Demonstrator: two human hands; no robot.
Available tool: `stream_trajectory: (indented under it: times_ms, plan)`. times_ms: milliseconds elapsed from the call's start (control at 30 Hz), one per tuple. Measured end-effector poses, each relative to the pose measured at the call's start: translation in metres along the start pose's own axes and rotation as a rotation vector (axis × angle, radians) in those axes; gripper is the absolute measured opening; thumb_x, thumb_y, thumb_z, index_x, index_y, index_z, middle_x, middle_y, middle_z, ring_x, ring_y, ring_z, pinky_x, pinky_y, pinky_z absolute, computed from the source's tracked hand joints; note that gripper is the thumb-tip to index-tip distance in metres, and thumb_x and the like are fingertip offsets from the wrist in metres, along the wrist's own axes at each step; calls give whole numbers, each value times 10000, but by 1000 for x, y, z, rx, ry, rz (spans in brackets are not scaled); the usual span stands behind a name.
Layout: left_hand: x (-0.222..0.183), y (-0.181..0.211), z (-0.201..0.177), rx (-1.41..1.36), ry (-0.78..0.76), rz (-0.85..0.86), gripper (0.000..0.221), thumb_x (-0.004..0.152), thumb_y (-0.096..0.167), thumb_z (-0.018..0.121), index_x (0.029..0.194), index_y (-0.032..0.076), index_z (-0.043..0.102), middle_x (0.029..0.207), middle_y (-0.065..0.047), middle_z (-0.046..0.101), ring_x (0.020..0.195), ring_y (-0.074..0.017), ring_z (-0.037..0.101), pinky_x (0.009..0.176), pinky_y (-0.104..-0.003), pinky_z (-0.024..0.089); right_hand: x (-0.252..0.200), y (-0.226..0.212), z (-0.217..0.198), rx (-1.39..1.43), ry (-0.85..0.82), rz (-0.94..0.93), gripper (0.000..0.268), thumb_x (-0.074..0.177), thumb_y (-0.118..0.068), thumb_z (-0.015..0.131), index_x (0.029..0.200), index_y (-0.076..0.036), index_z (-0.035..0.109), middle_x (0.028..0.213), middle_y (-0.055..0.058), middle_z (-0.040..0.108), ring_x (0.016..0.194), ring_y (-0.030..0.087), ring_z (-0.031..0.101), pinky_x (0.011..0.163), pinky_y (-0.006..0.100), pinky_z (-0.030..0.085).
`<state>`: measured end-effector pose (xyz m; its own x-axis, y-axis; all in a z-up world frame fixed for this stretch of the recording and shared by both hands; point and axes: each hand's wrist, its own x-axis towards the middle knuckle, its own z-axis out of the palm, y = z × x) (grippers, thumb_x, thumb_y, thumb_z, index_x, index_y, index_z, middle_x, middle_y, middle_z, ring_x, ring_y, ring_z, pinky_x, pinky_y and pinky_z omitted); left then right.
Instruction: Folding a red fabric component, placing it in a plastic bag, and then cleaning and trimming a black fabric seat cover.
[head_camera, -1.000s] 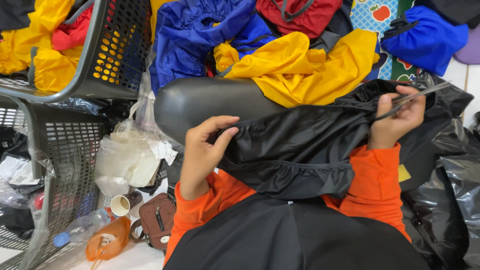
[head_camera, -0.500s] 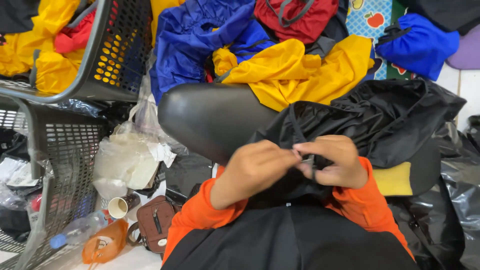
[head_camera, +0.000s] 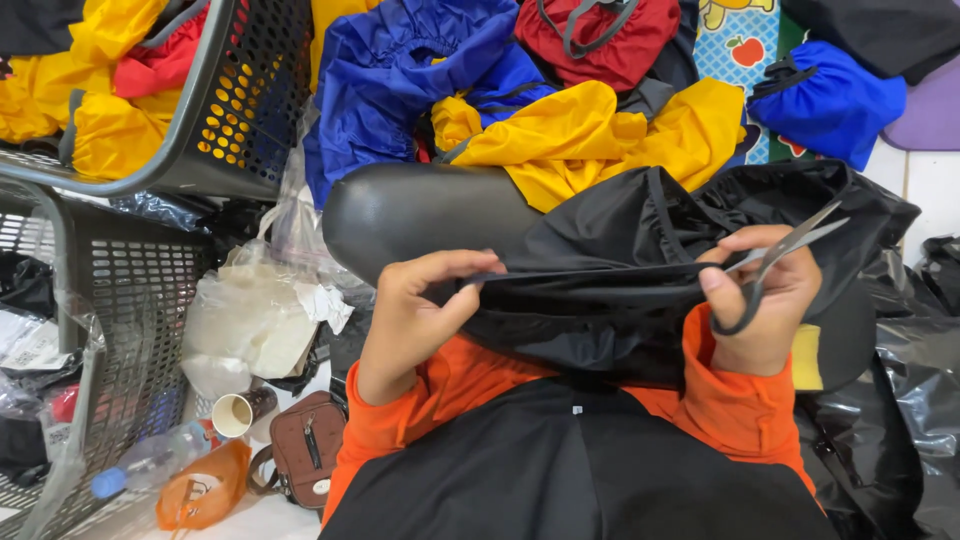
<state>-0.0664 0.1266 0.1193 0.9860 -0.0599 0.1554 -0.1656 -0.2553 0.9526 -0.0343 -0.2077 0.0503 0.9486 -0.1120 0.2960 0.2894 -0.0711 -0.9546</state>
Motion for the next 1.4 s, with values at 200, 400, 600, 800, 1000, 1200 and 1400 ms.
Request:
stream_trajectory:
  times_ms: [200,400,600,800,1000,1200,1400]
  plan:
    - [-3,-3,-7,-259,-148,-241,236,954,14,610,1119,63,771,713,69,631,612,-3,404,580,-194,317,6,5,-4,140,26,87,334,833,-226,781,1070,-92,589,828,100,656,673,134,648,588,217,516]
    - [-6,-5,-9,-324,-192,-226,248,992,34,582,1166,56,758,631,100,536,556,-13,293,532,-211,231,9,5,-2,142,22,67,327,846,-243,784,1060,-100,581,776,87,622,598,113,590,543,213,462]
    - [-8,-8,-11,-349,-250,-194,280,1029,80,542,1234,59,732,588,117,399,553,-12,257,544,-209,210,8,12,-3,99,75,65,322,845,-246,796,1043,-109,583,817,32,576,651,127,617,557,218,476]
    - [-1,-15,-10,-426,-254,-189,361,1039,84,517,1373,31,645,623,122,327,580,-6,233,556,-205,186,8,12,6,100,60,65,316,865,-204,787,1085,-92,590,833,56,600,728,130,643,659,229,518]
    - [8,-28,-17,-305,-21,-206,357,991,28,506,1290,47,701,612,131,316,568,-2,237,555,-210,205,12,-22,10,-236,-239,57,194,1000,-3,652,1096,-2,484,1258,241,663,1033,289,702,878,343,539]
    - [12,-42,-30,-233,109,-218,331,997,11,503,1250,51,713,616,133,299,570,-8,234,570,-202,202,14,-12,-4,-501,-529,120,485,865,-37,781,1334,-49,657,1251,96,742,588,38,430,663,178,456]
    - [12,-41,-30,-192,156,-175,291,1013,10,509,1210,54,717,636,128,379,586,-8,276,581,-197,234,18,0,-2,-498,-518,190,539,878,-24,755,1399,-69,625,1275,130,728,612,32,440,640,194,427]
